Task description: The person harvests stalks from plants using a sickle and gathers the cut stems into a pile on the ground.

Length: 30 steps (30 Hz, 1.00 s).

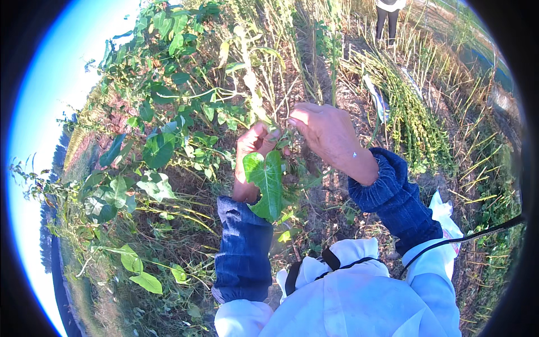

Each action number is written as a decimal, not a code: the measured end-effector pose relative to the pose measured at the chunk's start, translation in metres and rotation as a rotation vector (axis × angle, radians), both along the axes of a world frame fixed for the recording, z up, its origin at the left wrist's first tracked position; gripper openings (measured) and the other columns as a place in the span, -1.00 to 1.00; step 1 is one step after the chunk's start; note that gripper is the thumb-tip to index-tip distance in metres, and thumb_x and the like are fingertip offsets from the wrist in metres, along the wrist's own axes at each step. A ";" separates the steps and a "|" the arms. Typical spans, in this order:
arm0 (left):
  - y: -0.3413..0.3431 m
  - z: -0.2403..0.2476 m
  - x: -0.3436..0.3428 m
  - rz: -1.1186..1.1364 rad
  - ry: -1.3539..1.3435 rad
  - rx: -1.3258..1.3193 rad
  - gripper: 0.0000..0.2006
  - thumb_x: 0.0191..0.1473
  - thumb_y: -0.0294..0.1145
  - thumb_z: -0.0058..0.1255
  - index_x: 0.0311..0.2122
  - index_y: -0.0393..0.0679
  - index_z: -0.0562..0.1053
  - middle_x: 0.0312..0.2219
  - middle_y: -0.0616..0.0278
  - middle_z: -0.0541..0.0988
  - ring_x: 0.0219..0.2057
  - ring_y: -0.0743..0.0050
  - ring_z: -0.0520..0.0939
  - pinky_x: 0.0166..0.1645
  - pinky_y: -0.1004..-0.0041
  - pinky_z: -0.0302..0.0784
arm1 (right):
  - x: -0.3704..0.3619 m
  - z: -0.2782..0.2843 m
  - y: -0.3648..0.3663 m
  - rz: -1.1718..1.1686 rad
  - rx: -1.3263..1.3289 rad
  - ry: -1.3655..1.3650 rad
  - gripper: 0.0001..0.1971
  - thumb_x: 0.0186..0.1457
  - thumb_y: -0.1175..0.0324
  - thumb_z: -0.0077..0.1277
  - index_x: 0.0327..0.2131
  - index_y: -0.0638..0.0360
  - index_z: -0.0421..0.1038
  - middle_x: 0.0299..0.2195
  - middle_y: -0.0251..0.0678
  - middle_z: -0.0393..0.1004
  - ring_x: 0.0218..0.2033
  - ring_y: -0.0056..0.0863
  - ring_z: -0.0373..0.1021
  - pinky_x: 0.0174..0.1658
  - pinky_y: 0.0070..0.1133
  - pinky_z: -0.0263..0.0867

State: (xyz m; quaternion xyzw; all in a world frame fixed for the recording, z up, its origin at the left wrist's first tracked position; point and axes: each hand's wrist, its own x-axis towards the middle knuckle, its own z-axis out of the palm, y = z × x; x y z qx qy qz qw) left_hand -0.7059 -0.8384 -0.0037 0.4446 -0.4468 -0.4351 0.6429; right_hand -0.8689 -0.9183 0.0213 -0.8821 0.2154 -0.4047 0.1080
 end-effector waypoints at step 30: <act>-0.021 -0.011 -0.027 -0.092 -0.167 0.036 -0.88 0.13 -0.51 -0.06 -0.22 -0.20 0.45 -0.49 0.40 0.52 -0.54 0.77 0.48 -0.47 0.68 0.45 | -0.007 0.008 -0.014 -0.032 0.098 0.019 -0.81 0.04 0.24 0.01 -0.42 0.18 0.42 -0.57 -0.20 0.43 -0.52 -0.20 0.42 -0.45 -0.37 0.30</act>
